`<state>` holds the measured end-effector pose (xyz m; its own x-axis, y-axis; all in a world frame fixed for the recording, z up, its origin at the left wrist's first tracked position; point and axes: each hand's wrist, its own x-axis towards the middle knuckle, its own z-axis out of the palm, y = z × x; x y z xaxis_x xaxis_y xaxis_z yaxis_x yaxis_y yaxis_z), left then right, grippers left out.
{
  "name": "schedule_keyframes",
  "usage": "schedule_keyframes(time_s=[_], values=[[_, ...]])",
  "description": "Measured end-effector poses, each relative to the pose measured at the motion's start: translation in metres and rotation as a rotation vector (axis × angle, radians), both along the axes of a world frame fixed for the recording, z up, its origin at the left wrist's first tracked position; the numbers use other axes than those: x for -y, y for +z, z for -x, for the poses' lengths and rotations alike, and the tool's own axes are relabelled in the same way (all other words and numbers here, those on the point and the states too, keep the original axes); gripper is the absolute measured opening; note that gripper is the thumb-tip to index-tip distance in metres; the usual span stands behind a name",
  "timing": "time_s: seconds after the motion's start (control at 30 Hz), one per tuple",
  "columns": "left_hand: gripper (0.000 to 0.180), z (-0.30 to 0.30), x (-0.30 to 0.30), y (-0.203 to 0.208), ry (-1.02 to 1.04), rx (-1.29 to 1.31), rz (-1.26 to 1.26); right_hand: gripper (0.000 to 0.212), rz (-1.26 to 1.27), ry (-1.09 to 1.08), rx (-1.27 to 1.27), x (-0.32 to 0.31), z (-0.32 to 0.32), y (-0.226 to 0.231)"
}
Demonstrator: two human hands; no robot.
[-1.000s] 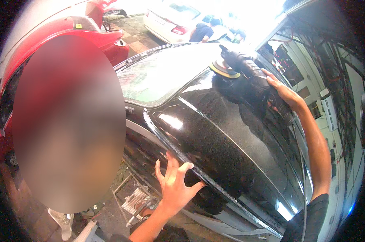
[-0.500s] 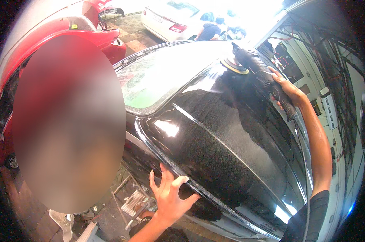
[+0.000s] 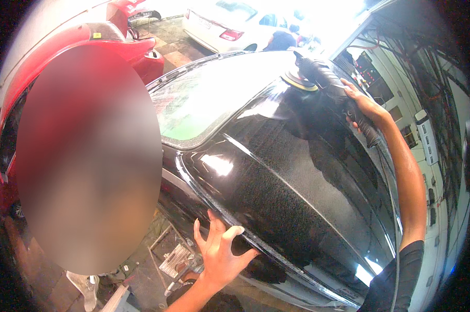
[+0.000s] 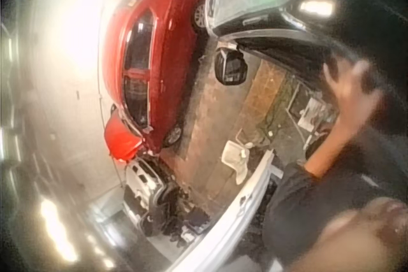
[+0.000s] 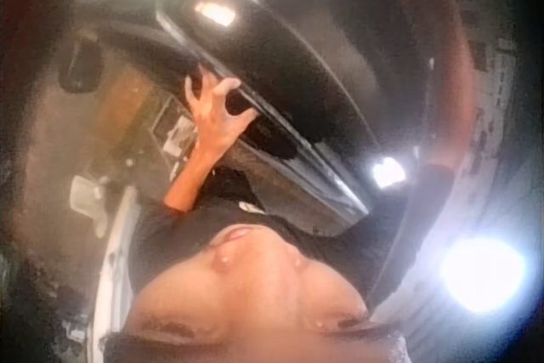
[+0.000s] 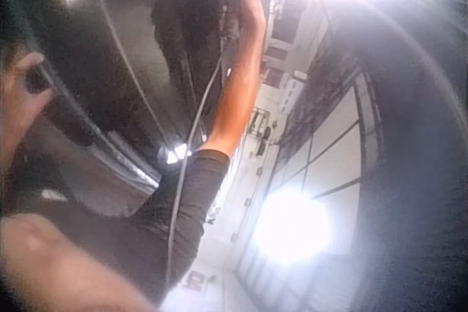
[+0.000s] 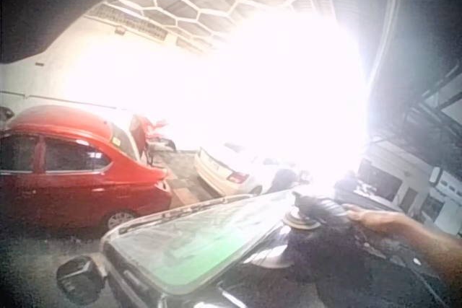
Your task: The person uses a rotary polisher to buff the roof of a black car. They move the tool across the surface in smooth, overlapping passes while holding the polisher with both hands.
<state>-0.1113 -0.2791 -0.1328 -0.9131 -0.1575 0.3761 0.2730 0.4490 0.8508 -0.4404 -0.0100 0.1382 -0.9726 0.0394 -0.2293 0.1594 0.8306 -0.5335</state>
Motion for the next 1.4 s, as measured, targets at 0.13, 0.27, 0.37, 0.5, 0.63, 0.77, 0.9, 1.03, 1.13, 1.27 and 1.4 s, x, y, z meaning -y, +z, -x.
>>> schedule_keyframes(time_s=[0.13, 0.27, 0.37, 0.5, 0.63, 0.77, 0.9, 1.03, 1.13, 1.27, 1.4], values=[[0.070, 0.001, 0.000, 0.004, 0.017, -0.025, -0.005, 0.059, -0.066, 0.135, 0.008, 0.006, -0.008, 0.006], [0.071, 0.002, 0.000, 0.006, 0.009, -0.025, -0.007, 0.066, -0.196, 0.285, -0.071, -0.017, 0.002, -0.006], [0.072, 0.001, -0.001, 0.005, 0.020, -0.014, 0.005, 0.070, -0.130, 0.277, -0.067, -0.006, -0.010, -0.009], [0.073, -0.001, 0.002, 0.003, 0.030, 0.001, 0.011, 0.066, -0.199, 0.238, -0.040, 0.023, -0.039, -0.002], [0.073, -0.002, -0.004, 0.002, 0.016, -0.006, -0.011, 0.060, -0.200, 0.229, -0.053, 0.009, -0.050, -0.004], [0.074, -0.001, -0.004, 0.001, 0.031, -0.023, 0.015, 0.060, -0.255, 0.186, -0.052, 0.027, -0.063, -0.006], [0.075, -0.002, -0.001, 0.000, 0.036, -0.009, 0.042, 0.061, -0.418, 0.118, -0.092, 0.065, -0.072, -0.011], [0.076, -0.001, 0.001, 0.003, 0.023, 0.015, 0.069, 0.061, -0.458, 0.075, -0.105, 0.081, -0.071, -0.014], [0.076, -0.002, 0.003, 0.004, 0.002, 0.041, 0.068, 0.063, -0.498, 0.108, -0.169, 0.081, -0.058, -0.021], [0.075, -0.001, 0.004, 0.004, -0.009, 0.008, 0.086, 0.064, -0.471, 0.063, -0.153, 0.080, -0.052, -0.020], [0.074, 0.000, 0.006, 0.007, -0.013, -0.029, 0.089, 0.065, -0.383, -0.009, -0.072, 0.091, -0.050, -0.009]])
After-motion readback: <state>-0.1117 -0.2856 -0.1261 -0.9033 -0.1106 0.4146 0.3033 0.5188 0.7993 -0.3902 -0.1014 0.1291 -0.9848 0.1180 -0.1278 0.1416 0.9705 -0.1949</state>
